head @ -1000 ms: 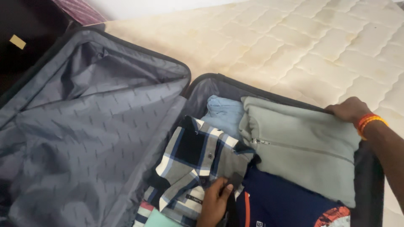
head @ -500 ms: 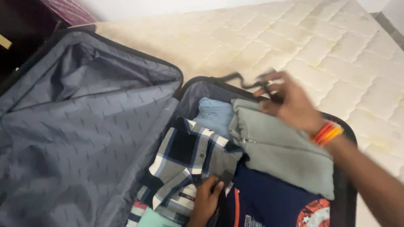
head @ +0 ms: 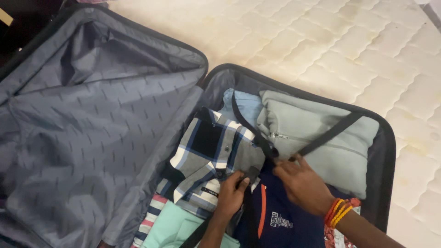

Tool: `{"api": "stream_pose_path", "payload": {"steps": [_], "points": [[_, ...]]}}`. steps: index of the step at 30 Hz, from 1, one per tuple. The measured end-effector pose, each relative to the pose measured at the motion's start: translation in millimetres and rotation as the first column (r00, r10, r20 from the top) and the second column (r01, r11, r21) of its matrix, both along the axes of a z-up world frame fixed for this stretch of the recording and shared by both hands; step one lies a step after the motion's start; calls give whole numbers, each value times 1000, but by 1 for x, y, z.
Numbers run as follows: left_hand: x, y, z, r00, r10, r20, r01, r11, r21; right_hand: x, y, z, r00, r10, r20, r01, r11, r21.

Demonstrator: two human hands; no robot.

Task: The person places folded clothes into an open suitcase on a bed, arranging them neatly. The person then closes the suitcase and fastens the latches.

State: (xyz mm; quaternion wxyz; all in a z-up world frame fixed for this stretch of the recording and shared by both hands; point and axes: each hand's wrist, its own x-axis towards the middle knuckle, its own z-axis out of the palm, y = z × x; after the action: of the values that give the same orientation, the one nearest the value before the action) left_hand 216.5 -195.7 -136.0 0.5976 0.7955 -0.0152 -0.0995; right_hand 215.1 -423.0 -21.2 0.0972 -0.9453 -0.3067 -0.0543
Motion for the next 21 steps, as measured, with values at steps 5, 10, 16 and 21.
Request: {"api": "stream_pose_path", "payload": {"steps": [5,10,16,21], "points": [[2,-2,9,1000,0,-4,0,1000,-12,26,-2,17,781,-212,-588,452,841,297],[3,-1,11,999,0,-40,4,994,110,33,-16,4,857,-116,-503,260,939,227],[11,0,-6,998,10,61,-11,1000,4,27,-19,-1,872,-287,-397,398,888,231],[-9,6,6,994,-82,76,89,992,-85,17,-24,43,715,-290,-636,560,783,273]]}}
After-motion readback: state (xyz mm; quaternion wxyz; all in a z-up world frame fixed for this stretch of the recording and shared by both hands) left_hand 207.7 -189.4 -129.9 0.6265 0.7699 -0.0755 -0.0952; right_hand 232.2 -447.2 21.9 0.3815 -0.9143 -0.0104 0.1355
